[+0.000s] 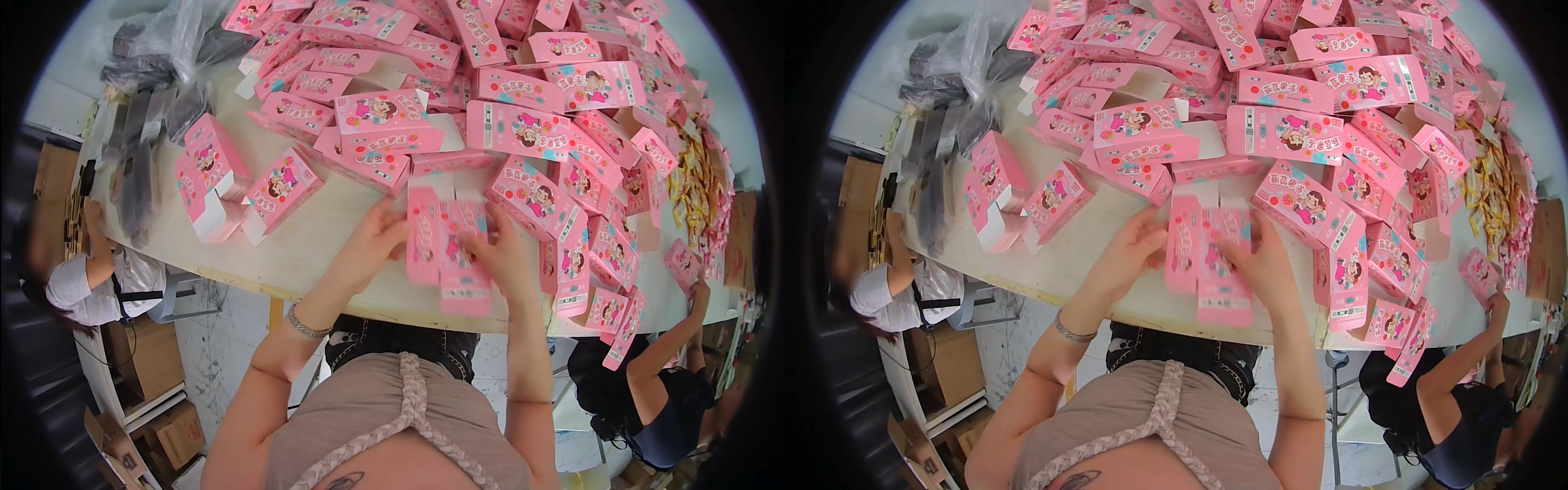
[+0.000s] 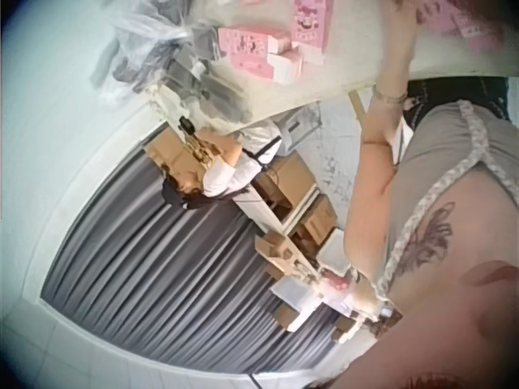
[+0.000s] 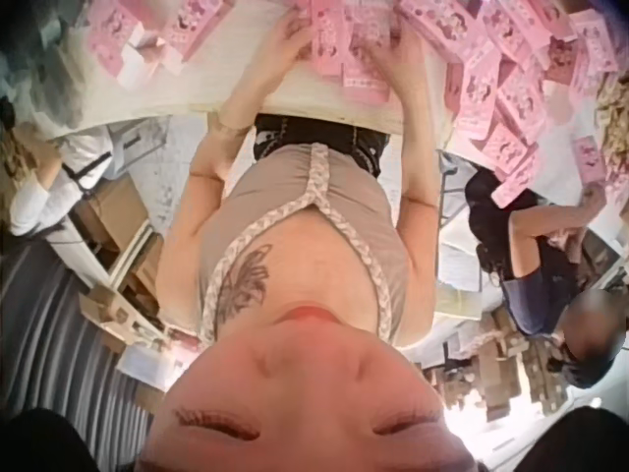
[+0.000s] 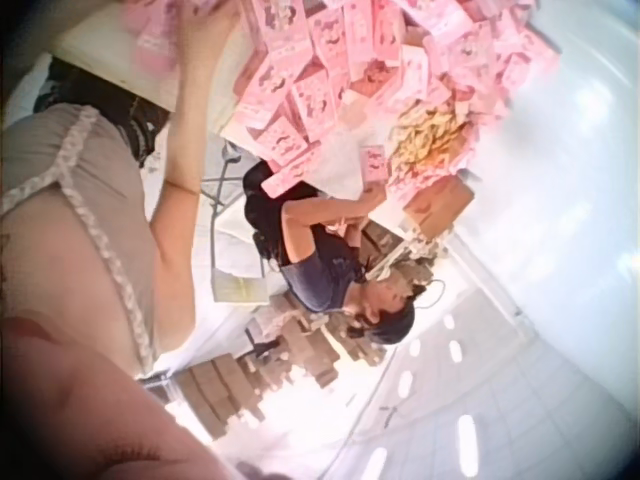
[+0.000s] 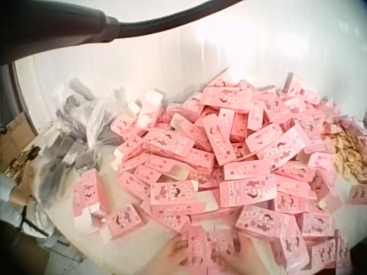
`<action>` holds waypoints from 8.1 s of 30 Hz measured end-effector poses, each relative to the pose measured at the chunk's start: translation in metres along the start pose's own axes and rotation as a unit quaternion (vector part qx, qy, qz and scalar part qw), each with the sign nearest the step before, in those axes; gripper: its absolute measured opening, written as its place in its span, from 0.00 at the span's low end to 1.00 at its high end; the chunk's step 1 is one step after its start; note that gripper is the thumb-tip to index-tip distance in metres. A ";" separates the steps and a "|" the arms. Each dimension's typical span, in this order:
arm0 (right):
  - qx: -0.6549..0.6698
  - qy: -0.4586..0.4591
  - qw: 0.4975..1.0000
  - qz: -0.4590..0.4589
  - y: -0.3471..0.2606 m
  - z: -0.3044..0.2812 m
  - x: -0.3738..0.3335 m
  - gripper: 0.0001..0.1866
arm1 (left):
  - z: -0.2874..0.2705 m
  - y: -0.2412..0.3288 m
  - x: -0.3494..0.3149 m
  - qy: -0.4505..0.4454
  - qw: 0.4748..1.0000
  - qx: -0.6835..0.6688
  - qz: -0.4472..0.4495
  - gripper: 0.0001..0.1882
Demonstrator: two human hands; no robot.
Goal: The person folds and assembles pink cardboard boxes with cartoon graphics at a work table. They repeatedly pick up flat pieces, fold along creases, and tuck flaps to form small rectangular boxes, placing finished units on the table.
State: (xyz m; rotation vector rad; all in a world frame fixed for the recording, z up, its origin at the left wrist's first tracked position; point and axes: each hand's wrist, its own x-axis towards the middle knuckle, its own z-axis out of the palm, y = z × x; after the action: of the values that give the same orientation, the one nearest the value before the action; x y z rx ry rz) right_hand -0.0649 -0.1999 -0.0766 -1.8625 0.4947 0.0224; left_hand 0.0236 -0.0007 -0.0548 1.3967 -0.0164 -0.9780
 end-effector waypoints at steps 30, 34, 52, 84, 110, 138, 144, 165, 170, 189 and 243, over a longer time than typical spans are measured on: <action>0.098 0.025 0.945 -0.310 -0.034 0.025 -0.028 0.16 | 0.017 0.010 -0.060 -0.051 0.941 0.222 0.250 0.31; 0.396 0.068 0.889 -0.217 -0.061 0.045 -0.029 0.14 | 0.014 0.008 -0.059 -0.067 0.943 0.213 0.249 0.32; 0.023 -0.179 0.964 -0.195 -0.059 0.006 -0.058 0.26 | -0.002 -0.014 -0.064 -0.037 0.921 0.242 0.302 0.21; -0.342 0.028 0.806 -0.482 -0.137 0.136 0.077 0.25 | -0.291 0.028 -0.065 0.271 0.928 0.053 0.251 0.41; 0.208 -0.428 0.877 -0.068 -0.096 0.185 0.096 0.49 | -0.164 -0.023 -0.095 0.210 0.923 -0.225 0.230 0.31; 0.313 -0.461 0.830 -0.012 -0.089 0.046 -0.007 0.44 | -0.074 0.015 -0.116 0.037 0.286 0.619 0.731 0.19; 0.372 -0.284 0.883 -0.044 -0.086 0.046 -0.021 0.46 | -0.084 -0.003 -0.115 0.187 0.739 0.464 0.451 0.37; -0.174 0.036 0.918 -0.355 -0.088 0.082 -0.039 0.51 | -0.091 -0.093 -0.049 -0.072 0.883 -0.437 0.155 0.29; 0.153 -0.163 0.973 -0.056 -0.045 0.066 -0.052 0.54 | -0.056 -0.071 -0.065 -0.022 0.956 -0.265 0.125 0.36; -0.158 0.171 0.891 -0.390 -0.061 0.070 -0.066 0.10 | -0.005 -0.024 -0.067 0.221 0.875 0.065 0.426 0.52; 0.244 -0.007 0.968 -0.055 -0.006 0.032 -0.088 0.32 | -0.027 -0.030 -0.016 0.066 0.976 0.021 0.207 0.36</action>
State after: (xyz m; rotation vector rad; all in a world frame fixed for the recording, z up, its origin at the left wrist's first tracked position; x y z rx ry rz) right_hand -0.1361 -0.1404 -0.0600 -1.4018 0.3459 -0.1484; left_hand 0.0114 0.0345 -0.0770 1.4208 -0.2222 -0.5407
